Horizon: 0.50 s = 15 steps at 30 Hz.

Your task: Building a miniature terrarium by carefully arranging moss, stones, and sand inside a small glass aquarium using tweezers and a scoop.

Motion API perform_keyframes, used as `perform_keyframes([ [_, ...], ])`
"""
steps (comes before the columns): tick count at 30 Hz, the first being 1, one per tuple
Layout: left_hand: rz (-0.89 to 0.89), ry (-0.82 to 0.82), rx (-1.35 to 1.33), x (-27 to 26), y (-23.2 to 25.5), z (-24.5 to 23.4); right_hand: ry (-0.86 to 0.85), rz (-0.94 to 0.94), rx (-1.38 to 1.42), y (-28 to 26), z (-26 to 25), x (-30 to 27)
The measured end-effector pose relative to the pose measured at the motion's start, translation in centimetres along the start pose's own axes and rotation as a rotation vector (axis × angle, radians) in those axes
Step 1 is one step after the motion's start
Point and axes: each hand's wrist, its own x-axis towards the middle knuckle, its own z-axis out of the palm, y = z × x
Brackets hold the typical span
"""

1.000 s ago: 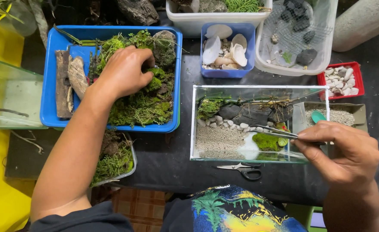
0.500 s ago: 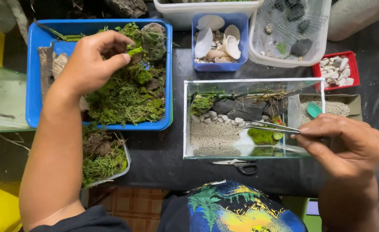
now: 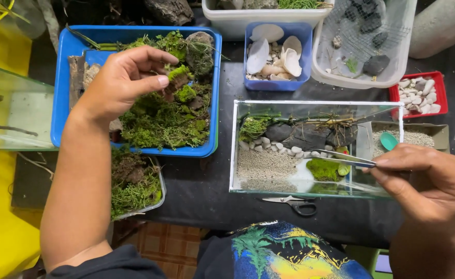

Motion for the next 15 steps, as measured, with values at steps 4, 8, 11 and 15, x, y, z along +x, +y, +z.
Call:
perform_keyframes([
  [4,0.029,0.082,0.196,-0.1,0.9,2.0,0.013,0.030,0.043,-0.2,0.3,0.0],
  [8,0.038,0.097,0.746,0.2,-1.4,3.0,-0.005,-0.006,0.006,-0.2,0.1,0.0],
  [11,0.091,0.076,0.797,0.1,-1.7,3.1,-0.005,-0.005,-0.005,-0.7,0.4,0.4],
  [15,0.102,0.045,0.869,0.1,-2.7,3.3,0.007,0.060,0.046,-0.4,0.1,-0.2],
])
